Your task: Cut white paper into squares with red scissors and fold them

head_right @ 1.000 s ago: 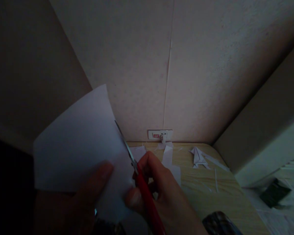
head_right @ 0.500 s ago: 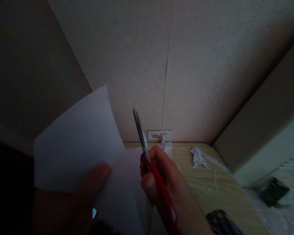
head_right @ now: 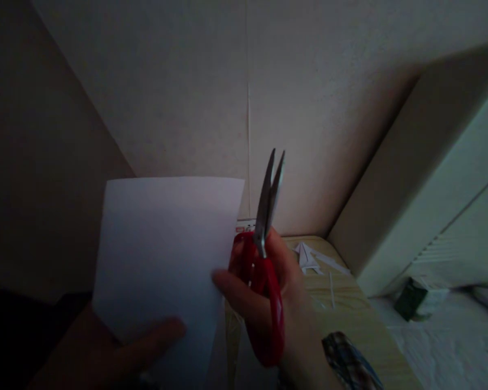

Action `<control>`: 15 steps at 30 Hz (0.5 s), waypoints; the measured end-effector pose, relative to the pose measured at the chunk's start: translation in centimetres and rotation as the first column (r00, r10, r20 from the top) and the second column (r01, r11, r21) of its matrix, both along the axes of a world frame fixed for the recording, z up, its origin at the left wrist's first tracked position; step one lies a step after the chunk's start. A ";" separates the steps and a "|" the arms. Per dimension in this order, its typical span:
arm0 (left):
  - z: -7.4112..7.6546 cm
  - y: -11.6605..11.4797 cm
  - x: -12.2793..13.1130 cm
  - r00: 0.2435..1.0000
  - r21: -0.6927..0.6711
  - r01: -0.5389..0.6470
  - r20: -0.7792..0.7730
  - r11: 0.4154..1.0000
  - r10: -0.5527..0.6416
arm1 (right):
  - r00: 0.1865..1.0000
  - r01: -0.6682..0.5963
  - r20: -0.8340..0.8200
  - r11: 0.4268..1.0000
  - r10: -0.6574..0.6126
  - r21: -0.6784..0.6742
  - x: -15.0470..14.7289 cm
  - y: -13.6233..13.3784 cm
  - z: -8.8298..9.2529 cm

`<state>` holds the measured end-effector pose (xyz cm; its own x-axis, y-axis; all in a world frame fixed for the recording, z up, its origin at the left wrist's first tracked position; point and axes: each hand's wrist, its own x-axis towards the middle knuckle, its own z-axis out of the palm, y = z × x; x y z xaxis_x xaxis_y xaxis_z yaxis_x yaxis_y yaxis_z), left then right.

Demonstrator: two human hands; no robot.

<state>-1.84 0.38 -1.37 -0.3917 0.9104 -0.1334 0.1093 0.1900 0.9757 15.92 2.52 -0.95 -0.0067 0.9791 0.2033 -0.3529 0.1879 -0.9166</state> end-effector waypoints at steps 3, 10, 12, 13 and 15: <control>0.4 0.5 0.3 0.985 -0.245 -0.128 0.082 0.961 0.152 | 1.000 -0.025 0.013 1.000 0.025 0.007 0.0 -0.1 0.3; -2.8 0.8 -0.8 0.934 0.064 -0.357 0.018 0.932 0.357 | 0.986 -0.158 -0.042 0.985 0.161 0.066 -0.1 -0.1 -0.8; -3.2 0.5 -1.0 0.918 0.163 -0.389 -0.015 0.906 0.397 | 0.979 -0.200 -0.030 0.976 0.203 0.086 -0.4 -0.2 -1.1; -3.3 0.4 -1.1 0.913 0.168 -0.398 -0.021 0.902 0.407 | 0.978 -0.209 -0.001 0.973 0.210 0.101 -0.6 -0.3 -1.3; -3.5 -0.1 -1.6 0.916 0.134 -0.396 -0.012 0.908 0.401 | 0.980 -0.188 0.097 0.973 0.176 0.133 -1.0 -0.7 -1.8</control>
<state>-3.43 0.29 -4.87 -0.7280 0.6856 -0.0054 0.0876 0.1008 0.9910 14.93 1.87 -2.76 -0.2055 0.9212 0.3305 -0.3165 0.2570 -0.9131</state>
